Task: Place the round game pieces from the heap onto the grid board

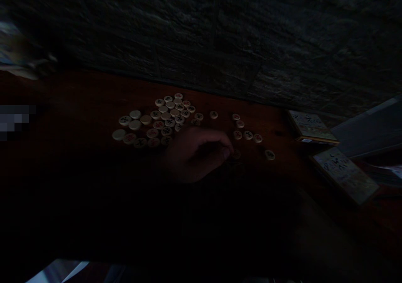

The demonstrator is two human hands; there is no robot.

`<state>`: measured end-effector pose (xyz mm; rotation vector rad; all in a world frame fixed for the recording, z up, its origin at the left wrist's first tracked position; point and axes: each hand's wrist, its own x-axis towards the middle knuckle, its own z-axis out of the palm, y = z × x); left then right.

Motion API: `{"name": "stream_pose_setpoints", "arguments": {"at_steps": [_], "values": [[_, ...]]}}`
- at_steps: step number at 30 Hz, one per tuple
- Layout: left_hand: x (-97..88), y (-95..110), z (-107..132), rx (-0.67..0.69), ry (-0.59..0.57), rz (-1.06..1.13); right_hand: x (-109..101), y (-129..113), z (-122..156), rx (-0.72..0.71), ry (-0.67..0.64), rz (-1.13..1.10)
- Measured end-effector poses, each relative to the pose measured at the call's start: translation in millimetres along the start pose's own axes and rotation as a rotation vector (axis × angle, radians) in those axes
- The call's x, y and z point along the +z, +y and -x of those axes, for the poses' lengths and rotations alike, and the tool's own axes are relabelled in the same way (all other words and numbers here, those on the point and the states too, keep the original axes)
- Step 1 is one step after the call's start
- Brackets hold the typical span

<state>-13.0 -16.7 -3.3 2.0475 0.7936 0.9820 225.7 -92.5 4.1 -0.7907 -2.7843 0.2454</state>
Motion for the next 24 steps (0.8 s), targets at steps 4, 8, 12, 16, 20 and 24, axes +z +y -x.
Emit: {"name": "stream_pose_setpoints", "arguments": {"at_steps": [4,8,12,16,20,24], "values": [[-0.3,0,0,-0.018,-0.006,-0.001,-1,0,-2,-0.004,0.005,-0.006],[-0.4,-1,0,-0.032,-0.008,-0.019,-1,0,-2,-0.006,0.014,-0.008],[0.0,-1,1,-0.040,-0.013,-0.033,-3,0,-2,-0.007,0.033,-0.014],[-1.0,-1,2,-0.052,0.028,0.001,-13,-2,-5,0.023,0.100,-0.024],[-6.3,-2,-3,-0.045,0.203,0.021,-28,3,-10,0.088,0.215,-0.013],[-12.5,-10,-10,-0.046,0.372,0.012,-36,25,-16,0.254,0.412,-0.026]]}}
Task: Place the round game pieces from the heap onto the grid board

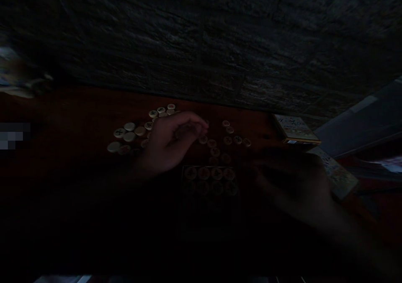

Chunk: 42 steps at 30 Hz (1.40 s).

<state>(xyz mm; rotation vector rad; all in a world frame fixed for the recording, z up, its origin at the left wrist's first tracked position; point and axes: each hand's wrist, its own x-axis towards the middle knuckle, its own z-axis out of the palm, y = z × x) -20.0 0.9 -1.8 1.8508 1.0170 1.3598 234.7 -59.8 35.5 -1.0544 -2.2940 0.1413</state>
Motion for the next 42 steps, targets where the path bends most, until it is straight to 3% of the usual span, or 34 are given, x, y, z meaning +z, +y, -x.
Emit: {"name": "stream_pose_setpoints", "arguments": {"at_steps": [2,5,11,18,26,34,38,42], "values": [[-0.7,-6,-3,0.009,0.011,-0.030,3,14,-4,0.116,0.061,0.002],[-1.3,-13,-4,0.018,-0.022,-0.058,13,32,-8,0.248,0.046,-0.027],[-2.0,-15,0,0.104,-0.095,-0.138,29,43,-9,0.214,-0.087,-0.122],[-0.7,-19,1,0.097,-0.116,-0.163,44,52,-8,0.320,-0.181,-0.277],[1.4,-17,1,0.077,-0.117,-0.130,44,53,-13,0.316,-0.266,-0.341],[-0.1,-15,2,0.088,-0.128,-0.126,42,57,-15,0.486,-0.059,-0.517],[0.2,-17,1,0.086,-0.140,-0.117,37,47,-34,0.581,0.055,-0.700],[4.3,-18,0,0.078,-0.142,-0.028,54,37,-57,0.653,0.090,-0.954]]}}
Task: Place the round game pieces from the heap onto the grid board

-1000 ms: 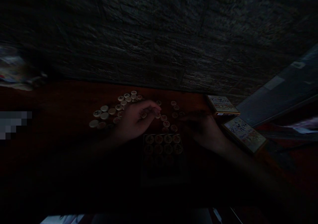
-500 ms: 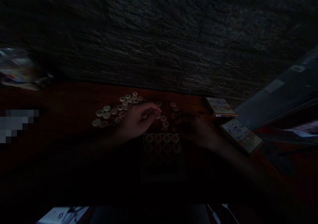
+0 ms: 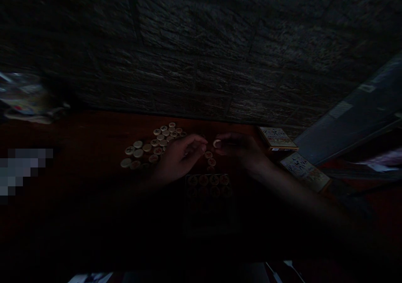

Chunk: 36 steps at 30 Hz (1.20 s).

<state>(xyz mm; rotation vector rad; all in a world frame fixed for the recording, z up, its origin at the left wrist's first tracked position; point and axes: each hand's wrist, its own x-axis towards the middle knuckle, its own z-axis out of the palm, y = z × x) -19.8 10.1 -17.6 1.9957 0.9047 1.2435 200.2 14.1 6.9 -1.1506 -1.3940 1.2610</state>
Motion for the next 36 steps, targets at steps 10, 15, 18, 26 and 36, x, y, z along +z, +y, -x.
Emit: {"name": "stream_pose_setpoints", "arguments": {"at_steps": [10,15,18,26,36], "values": [[7.7,-10,-2,-0.204,0.014,0.125,21,32,-11,0.025,0.041,-0.256],[9.9,-9,-7,-0.234,0.016,0.097,21,31,-6,-0.009,0.050,-0.252],[12.9,-7,-11,-0.261,0.018,0.111,22,32,-7,-0.049,0.033,-0.205],[16.4,-6,-12,-0.304,0.091,0.143,21,31,-2,-0.078,0.048,0.060],[15.3,-2,-11,-0.327,0.061,0.203,24,21,4,0.007,0.050,0.018]]}}
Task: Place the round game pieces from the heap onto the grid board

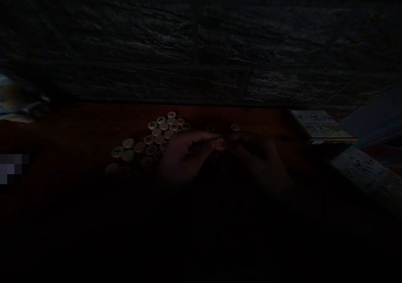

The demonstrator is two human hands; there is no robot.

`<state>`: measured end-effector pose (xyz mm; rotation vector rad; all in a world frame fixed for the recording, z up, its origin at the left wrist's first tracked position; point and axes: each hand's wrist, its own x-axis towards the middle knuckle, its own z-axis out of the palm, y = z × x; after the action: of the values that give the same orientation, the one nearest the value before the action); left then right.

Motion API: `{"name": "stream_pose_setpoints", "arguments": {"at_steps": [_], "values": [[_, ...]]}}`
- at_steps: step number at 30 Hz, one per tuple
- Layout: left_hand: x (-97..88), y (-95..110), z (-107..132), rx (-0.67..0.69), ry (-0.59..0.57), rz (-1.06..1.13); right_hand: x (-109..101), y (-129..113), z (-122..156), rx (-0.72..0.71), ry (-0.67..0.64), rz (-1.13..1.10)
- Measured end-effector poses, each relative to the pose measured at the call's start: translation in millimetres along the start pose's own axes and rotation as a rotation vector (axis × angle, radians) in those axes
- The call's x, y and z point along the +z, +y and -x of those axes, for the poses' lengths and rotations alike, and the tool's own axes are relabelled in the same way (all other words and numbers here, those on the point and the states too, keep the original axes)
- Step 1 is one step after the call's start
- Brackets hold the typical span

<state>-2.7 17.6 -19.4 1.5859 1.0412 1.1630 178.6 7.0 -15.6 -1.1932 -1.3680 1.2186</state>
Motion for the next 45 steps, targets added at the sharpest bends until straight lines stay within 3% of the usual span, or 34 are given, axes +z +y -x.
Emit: {"name": "stream_pose_setpoints", "arguments": {"at_steps": [15,28,33,40,45], "values": [[2.9,5.9,7.6,0.063,-0.056,-0.027,-1.5,-0.4,-3.0,-0.091,-0.053,0.012],[0.3,1.4,3.9,-0.025,0.038,0.053,-0.4,-1.7,0.7,-0.078,-0.058,0.031],[1.0,0.4,4.4,0.006,0.039,0.033,-1.6,0.1,0.3,-0.114,-0.072,0.043],[0.4,3.2,6.0,0.078,-0.024,-0.033,-3.1,0.2,-0.3,-0.084,-0.077,0.028],[3.2,6.5,6.4,0.046,-0.024,-0.013,-1.7,-2.1,-0.5,-0.107,-0.059,0.052]]}}
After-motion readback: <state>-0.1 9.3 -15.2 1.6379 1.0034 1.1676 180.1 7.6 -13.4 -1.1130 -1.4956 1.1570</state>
